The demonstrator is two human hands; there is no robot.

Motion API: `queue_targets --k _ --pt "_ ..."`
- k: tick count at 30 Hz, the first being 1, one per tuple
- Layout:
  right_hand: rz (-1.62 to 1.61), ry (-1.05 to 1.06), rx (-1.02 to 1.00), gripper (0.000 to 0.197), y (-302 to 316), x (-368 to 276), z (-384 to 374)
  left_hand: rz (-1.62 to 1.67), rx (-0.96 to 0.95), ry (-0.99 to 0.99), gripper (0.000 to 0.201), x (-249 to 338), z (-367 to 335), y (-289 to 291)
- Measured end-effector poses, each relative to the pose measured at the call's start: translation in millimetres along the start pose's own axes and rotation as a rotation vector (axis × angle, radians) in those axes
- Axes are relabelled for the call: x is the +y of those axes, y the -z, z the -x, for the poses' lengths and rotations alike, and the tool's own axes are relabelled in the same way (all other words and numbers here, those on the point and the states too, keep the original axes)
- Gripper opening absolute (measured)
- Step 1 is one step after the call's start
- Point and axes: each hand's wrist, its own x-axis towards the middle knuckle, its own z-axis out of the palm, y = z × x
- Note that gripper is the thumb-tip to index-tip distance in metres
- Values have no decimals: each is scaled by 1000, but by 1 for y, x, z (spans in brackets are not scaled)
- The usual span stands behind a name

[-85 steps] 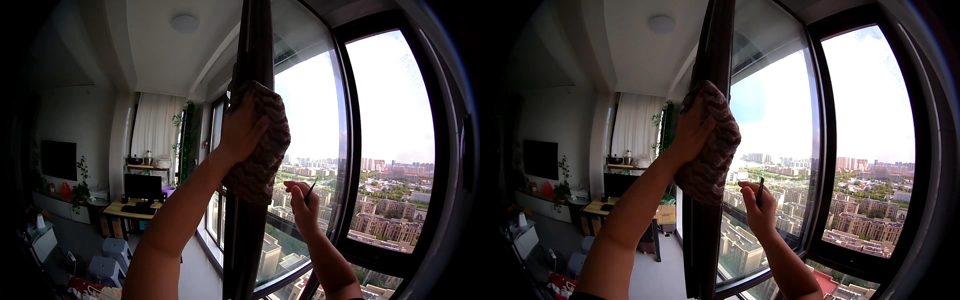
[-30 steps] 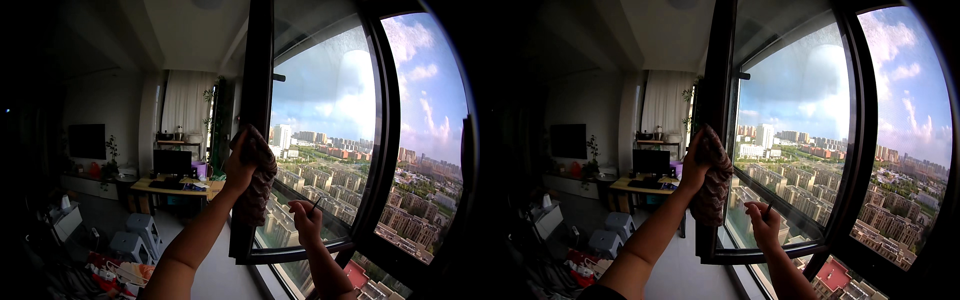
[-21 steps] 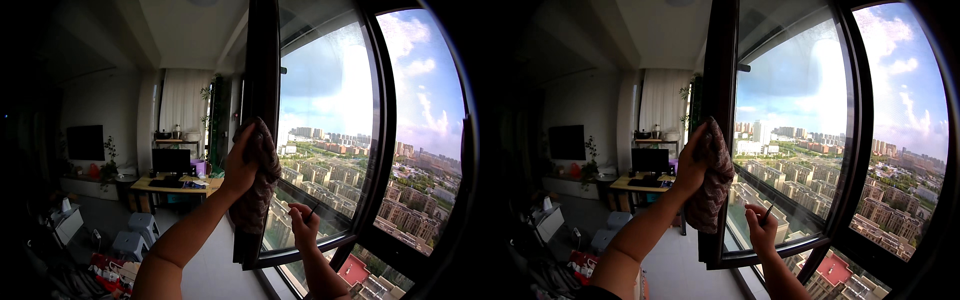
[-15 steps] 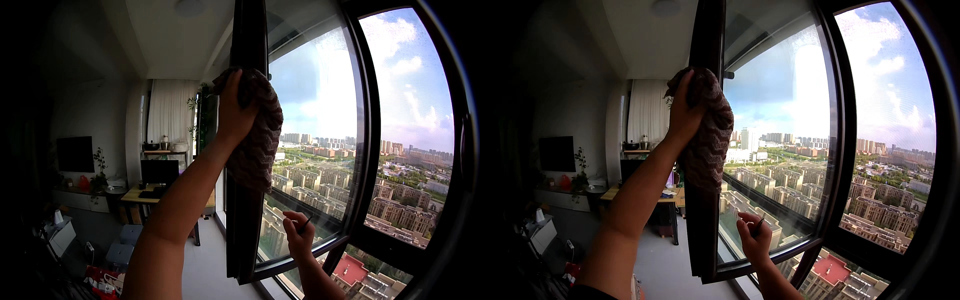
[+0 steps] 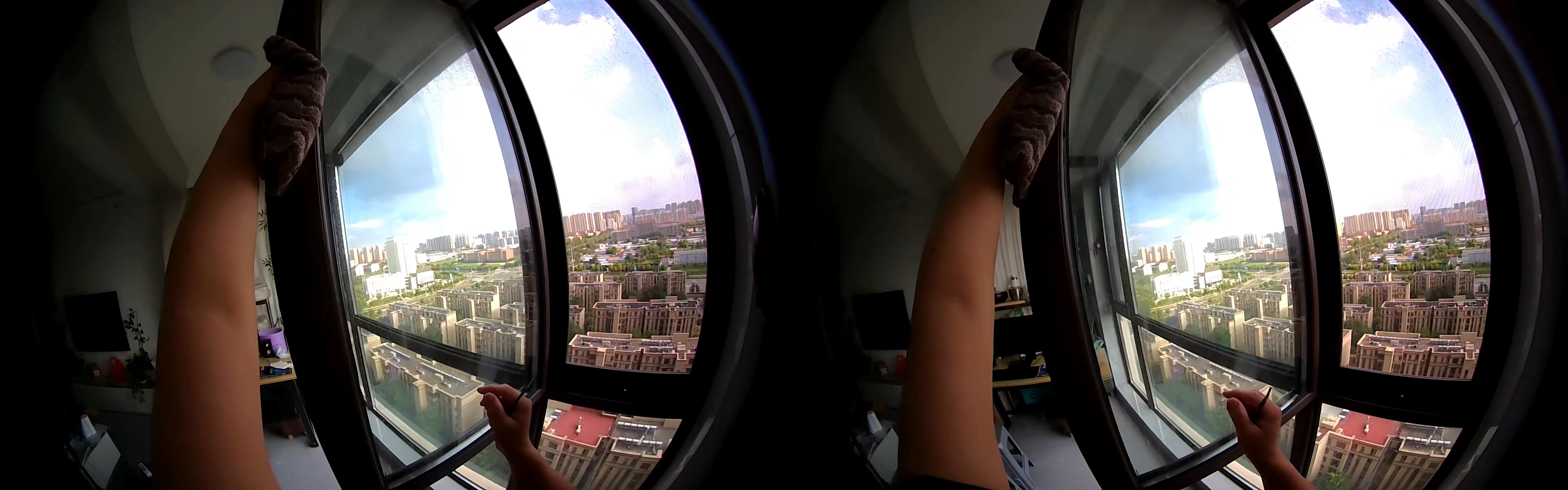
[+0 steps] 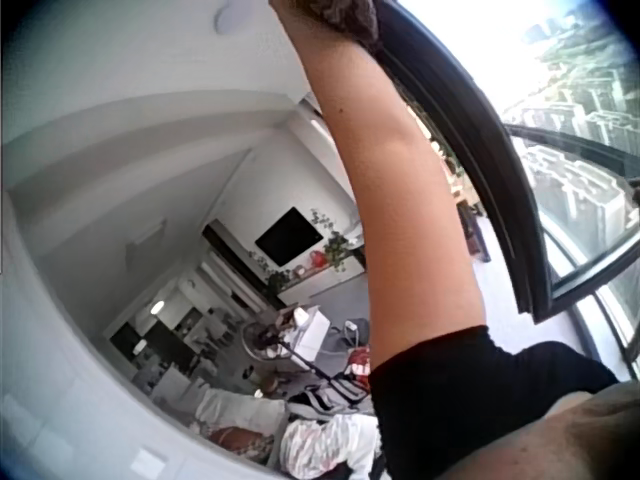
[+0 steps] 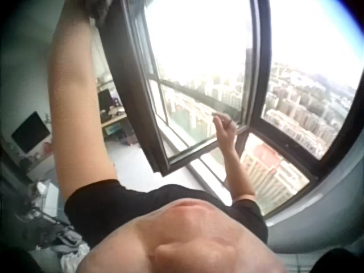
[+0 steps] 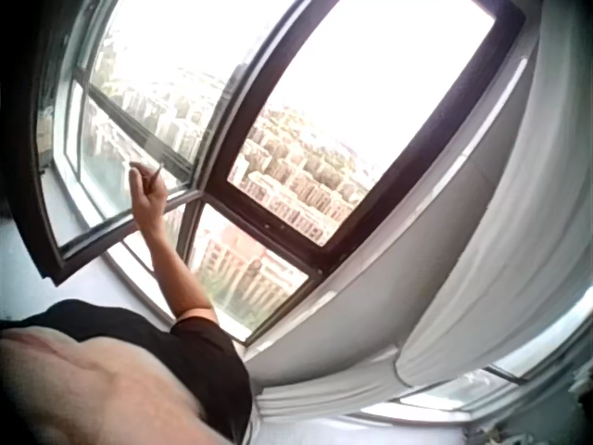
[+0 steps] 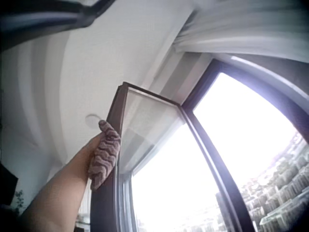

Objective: The person cleans the interior tracks and frames of a large glass window using a cloth and a narrow tool to reach into crevices.

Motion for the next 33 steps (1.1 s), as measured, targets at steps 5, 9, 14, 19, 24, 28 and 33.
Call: queue_targets --k 5,9,14,19,24,28,33 --pt "-41 -83 -86 17 1 12 -7 -267 282 -227 12 16 26 -5" --pt "-17 -187 -139 14 -3 15 -1 -536 573 -416 4 -27 45 3" --pt "-68 -236 -80 20 -5 21 7 -916 964 -615 22 -93 41 13" --pt "-168 -170 -107 21 -1 28 22 -1144 1176 -622 40 -161 57 2" --pt "-120 -150 -57 23 20 5 40 -1245 1274 -588 59 -219 70 -15" --pt "-123 -197 -64 23 19 -3 55 -1275 1331 -552 74 -268 85 -25" --pt "-115 -232 -89 22 7 -11 76 -1286 1384 -525 92 -318 99 -38"
